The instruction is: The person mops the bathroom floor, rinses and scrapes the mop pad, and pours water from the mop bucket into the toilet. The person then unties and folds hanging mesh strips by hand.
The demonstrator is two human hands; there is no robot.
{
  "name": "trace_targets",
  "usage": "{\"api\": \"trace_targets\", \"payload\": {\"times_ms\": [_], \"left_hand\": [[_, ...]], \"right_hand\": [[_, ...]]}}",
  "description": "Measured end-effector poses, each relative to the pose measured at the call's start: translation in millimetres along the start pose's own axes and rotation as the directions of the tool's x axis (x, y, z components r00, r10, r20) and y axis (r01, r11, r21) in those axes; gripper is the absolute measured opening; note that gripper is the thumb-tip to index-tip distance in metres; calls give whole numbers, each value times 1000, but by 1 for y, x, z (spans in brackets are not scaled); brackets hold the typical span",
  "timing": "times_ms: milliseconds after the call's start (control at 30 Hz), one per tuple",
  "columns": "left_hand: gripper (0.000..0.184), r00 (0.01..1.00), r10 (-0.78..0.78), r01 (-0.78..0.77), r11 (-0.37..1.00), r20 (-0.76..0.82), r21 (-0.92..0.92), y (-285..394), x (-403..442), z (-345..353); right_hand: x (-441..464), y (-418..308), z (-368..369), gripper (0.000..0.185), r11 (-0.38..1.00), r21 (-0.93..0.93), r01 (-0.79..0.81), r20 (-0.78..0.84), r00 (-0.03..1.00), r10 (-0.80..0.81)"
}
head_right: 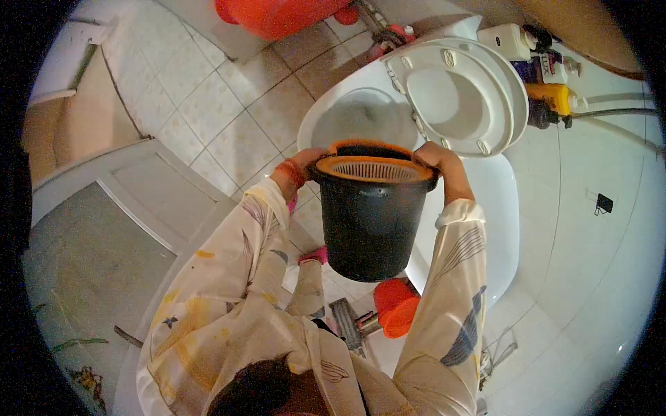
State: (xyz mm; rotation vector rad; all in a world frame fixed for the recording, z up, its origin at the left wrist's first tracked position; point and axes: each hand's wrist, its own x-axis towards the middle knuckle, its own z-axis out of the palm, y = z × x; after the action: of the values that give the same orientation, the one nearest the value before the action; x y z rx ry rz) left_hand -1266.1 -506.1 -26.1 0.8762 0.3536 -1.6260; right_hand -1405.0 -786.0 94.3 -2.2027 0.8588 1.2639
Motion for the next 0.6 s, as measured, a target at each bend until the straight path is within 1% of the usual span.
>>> {"api": "trace_targets", "payload": {"times_ms": [33, 67, 100, 133, 167, 200, 267, 300, 333, 367, 400, 467, 533, 567, 600], "left_hand": [[23, 999, -15, 17, 998, 52, -55, 2, -12, -4], [23, 999, -13, 17, 998, 52, -59, 2, -8, -7], [22, 999, -17, 24, 990, 49, -138, 2, -7, -9], [20, 999, -21, 30, 976, 46, -216, 3, -8, -9], [20, 999, -18, 27, 975, 45, -219, 0, 2, -17], [18, 993, 48, -36, 993, 108, -111, -11, 22, -34], [17, 977, 110, -111, 994, 181, -8, -10, 26, -42], [15, 980, 95, -77, 991, 175, -109, -6, 20, -35], [15, 982, 79, -43, 977, 171, -209, -1, 12, -28], [15, 982, 81, -44, 977, 171, -210, 3, 4, -23], [14, 986, 61, -23, 972, 156, -234, 7, -4, -18], [14, 989, 42, -4, 966, 142, -257, 12, -15, -13], [14, 995, 19, 4, 973, 94, -231, 12, -23, -12], [14, 995, 19, 3, 974, 95, -228, 10, -23, -14], [14, 978, 104, -70, 981, 182, -184, 5, -17, -21]], "right_hand": [[-8, -11, -2, 33, 997, 12, -74, 0, 997, 74], [-2, -9, -4, 33, 989, 26, -144, 4, 990, 144], [-3, -14, -9, 33, 989, 22, -144, 5, 990, 144], [-5, -18, -15, 29, 996, -6, -94, 21, 995, 94], [-6, -22, -21, 27, 999, -33, -41, 36, 998, 42], [-5, -25, -25, 27, 999, -36, -39, 37, 998, 41], [-7, -39, -38, 21, 990, -137, -28, 122, 992, 45], [-14, -47, -43, 20, 985, -171, -22, 148, 988, 48], [-22, -58, -49, 19, 992, -43, -118, 175, 977, 124], [-27, -66, -53, 18, 973, 83, -215, 211, 958, 194], [-27, -67, -54, 18, 973, 82, -214, 210, 958, 193], [-26, -69, -57, 18, 983, -14, -185, 205, 961, 184], [-34, -72, -58, 19, 981, -109, -160, 195, 964, 179], [-37, -70, -59, 20, 977, -153, -146, 191, 966, 175], [-32, -57, -54, 20, 978, -148, -149, 188, 966, 176]]}}
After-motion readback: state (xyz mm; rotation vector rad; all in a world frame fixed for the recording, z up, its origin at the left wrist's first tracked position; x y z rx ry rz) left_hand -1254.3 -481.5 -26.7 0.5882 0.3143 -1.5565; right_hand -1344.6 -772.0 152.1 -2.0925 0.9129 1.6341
